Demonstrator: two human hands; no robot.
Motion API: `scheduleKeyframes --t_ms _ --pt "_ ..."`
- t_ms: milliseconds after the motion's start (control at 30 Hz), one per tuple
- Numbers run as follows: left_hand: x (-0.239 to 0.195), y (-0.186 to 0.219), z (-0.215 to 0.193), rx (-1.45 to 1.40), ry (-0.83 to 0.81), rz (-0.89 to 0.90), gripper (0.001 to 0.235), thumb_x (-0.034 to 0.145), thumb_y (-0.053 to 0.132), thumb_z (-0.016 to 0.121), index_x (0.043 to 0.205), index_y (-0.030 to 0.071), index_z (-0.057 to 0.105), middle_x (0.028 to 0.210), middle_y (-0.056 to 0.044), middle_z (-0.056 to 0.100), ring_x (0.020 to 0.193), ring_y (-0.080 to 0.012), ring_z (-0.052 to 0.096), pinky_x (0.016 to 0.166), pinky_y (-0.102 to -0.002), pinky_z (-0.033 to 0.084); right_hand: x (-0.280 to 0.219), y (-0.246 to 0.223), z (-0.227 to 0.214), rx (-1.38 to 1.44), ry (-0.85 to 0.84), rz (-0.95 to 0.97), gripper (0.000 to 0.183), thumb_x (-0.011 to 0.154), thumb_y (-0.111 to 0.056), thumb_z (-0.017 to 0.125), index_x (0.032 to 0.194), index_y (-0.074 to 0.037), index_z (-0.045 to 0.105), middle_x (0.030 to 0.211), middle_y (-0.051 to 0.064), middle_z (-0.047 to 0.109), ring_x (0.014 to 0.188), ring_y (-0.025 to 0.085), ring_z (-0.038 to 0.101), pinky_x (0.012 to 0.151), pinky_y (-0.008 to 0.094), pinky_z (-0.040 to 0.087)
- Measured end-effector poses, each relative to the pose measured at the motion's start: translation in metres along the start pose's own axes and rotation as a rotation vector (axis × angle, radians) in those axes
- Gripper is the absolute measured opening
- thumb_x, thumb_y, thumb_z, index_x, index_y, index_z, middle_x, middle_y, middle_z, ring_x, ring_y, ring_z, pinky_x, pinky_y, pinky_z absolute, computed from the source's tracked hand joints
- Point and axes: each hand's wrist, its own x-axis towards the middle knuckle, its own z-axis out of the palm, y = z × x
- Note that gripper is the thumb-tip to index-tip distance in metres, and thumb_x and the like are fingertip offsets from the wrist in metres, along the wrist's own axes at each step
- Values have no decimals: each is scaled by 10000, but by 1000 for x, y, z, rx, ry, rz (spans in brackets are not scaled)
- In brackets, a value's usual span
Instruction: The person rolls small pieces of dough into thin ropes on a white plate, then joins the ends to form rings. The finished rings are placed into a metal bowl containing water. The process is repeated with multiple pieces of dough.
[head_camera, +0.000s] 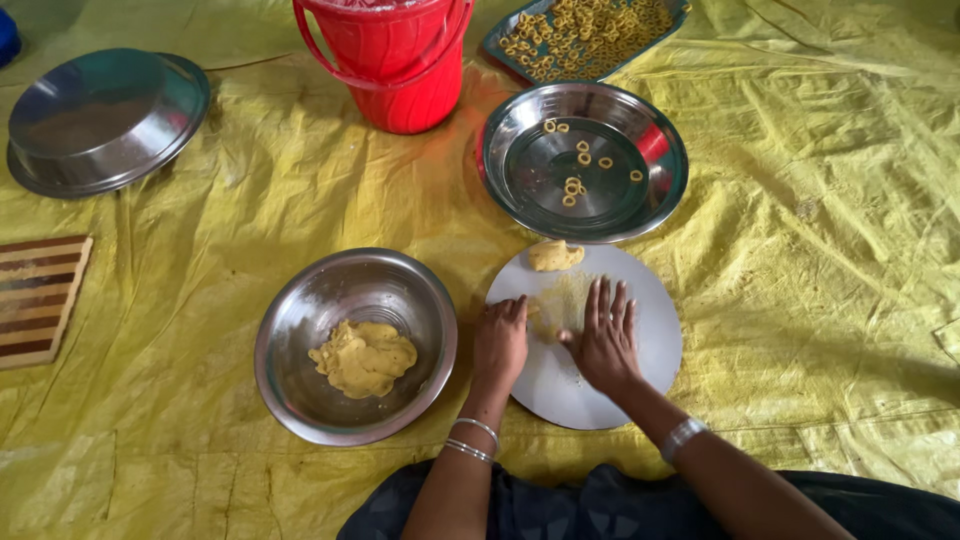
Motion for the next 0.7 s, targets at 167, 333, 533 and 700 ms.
scheduleKeyframes --t_ms 167,333,533,700 --pt "-5 0 -5 -91 -7 -31 331 960 142 592 1275 51 641 1158 -139 677 1145 -320 615 1036 -522 428 -6 -23 3 -21 -28 -7 1062 942 -688 427 1592 59 44 1651 295 -81 1524 486 -115 1196 666 -16" --pt "5 0 -18 -17 14 -76 340 961 142 589 1291 97 663 1135 -84 718 1094 -275 656 1143 -517 399 -31 -60 -31 -60 -409 -181 1119 915 -753 458 1617 9 34 1674 217 -134 1544 421 -156 1200 674 -53" --pt "-1 -1 -23 -57 0 -93 364 986 311 592 1266 93 674 1102 -86 730 1045 -292 673 1110 -526 394 18 -5 -30 -71 -69 146 1115 876 -729 474 1607 9 67 1672 238 -100 1536 440 -116 1172 693 -63" --pt "4 3 -23 -44 48 -111 392 1051 396 520 1281 113 663 1120 -107 739 1010 -298 699 1071 -511 446 -35 -37 8 -62 -231 -174 1058 938 -712 403 1595 34 41 1647 313 -114 1505 510 -121 1166 688 -28"
